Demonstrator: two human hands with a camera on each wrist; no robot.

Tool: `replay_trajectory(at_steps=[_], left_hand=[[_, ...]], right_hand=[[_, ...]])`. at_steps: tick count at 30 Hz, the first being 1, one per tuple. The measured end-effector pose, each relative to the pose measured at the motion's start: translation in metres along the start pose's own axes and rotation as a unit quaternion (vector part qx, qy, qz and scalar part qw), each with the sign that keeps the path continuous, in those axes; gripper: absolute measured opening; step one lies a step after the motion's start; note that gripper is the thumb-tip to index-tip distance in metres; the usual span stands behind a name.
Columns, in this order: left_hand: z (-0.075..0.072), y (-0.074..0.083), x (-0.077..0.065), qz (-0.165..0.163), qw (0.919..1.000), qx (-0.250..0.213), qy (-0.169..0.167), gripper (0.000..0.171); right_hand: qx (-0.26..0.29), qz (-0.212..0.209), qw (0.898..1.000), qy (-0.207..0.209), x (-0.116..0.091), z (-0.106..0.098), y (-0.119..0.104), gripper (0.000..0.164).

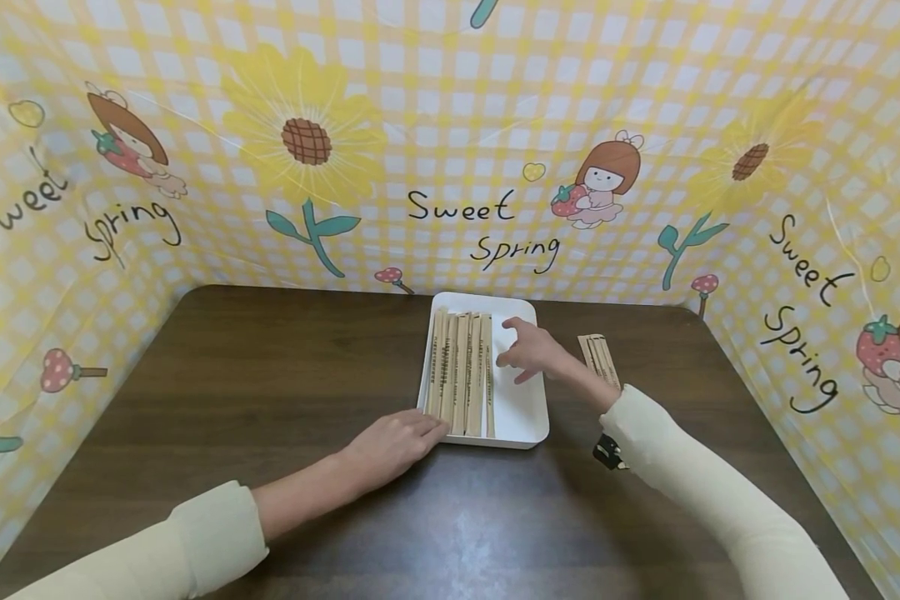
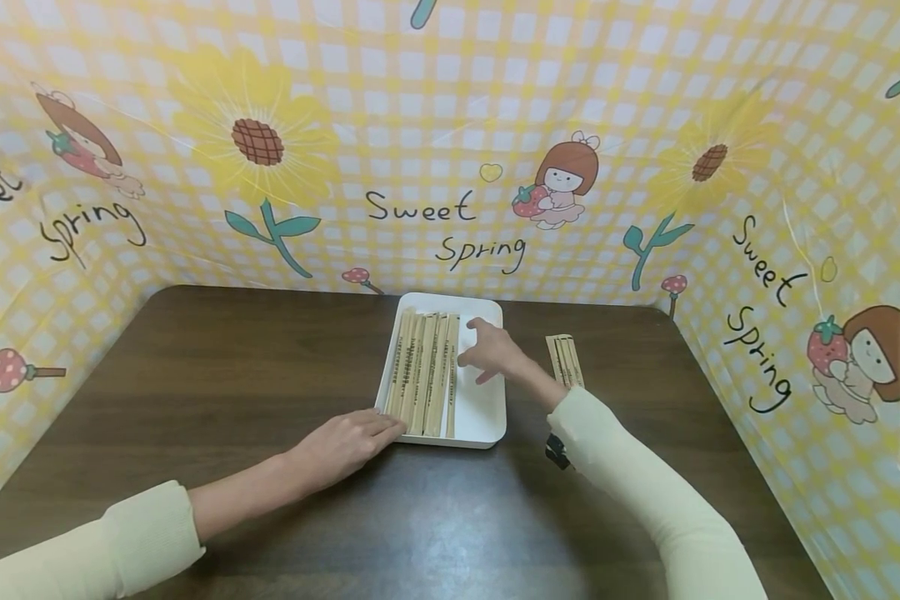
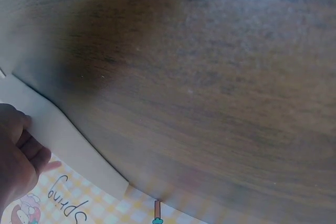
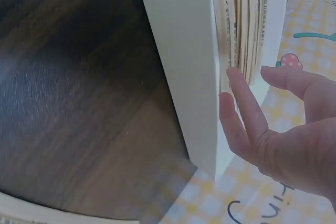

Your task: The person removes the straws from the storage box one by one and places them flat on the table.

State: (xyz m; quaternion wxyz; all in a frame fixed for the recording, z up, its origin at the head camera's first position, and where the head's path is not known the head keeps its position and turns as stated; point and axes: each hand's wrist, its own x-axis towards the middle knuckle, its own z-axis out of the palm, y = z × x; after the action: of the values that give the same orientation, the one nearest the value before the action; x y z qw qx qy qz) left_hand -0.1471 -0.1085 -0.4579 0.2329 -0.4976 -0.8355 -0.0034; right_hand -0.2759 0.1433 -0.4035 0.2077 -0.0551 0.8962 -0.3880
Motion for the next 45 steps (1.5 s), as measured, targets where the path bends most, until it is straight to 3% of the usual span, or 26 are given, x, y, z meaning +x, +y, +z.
replay_trajectory(at_steps=[21,39,45], left_hand=[[0.001,0.001,-0.001,0.005,1.0,0.003,0.002,0.029],[0.002,0.0,0.0,0.006,0.9998,0.014,0.011,0.026],[0.001,0.0,0.0,0.008,0.9998,0.02,0.007,0.027]], right_hand=[[-0.019,0.024,1.0,0.0,0.013,0.023,0.01,0.074],[-0.068,0.017,0.997,0.028,0.015,0.029,0.005,0.056],[-0.061,0.023,0.998,0.026,0.013,0.023,0.004,0.058]])
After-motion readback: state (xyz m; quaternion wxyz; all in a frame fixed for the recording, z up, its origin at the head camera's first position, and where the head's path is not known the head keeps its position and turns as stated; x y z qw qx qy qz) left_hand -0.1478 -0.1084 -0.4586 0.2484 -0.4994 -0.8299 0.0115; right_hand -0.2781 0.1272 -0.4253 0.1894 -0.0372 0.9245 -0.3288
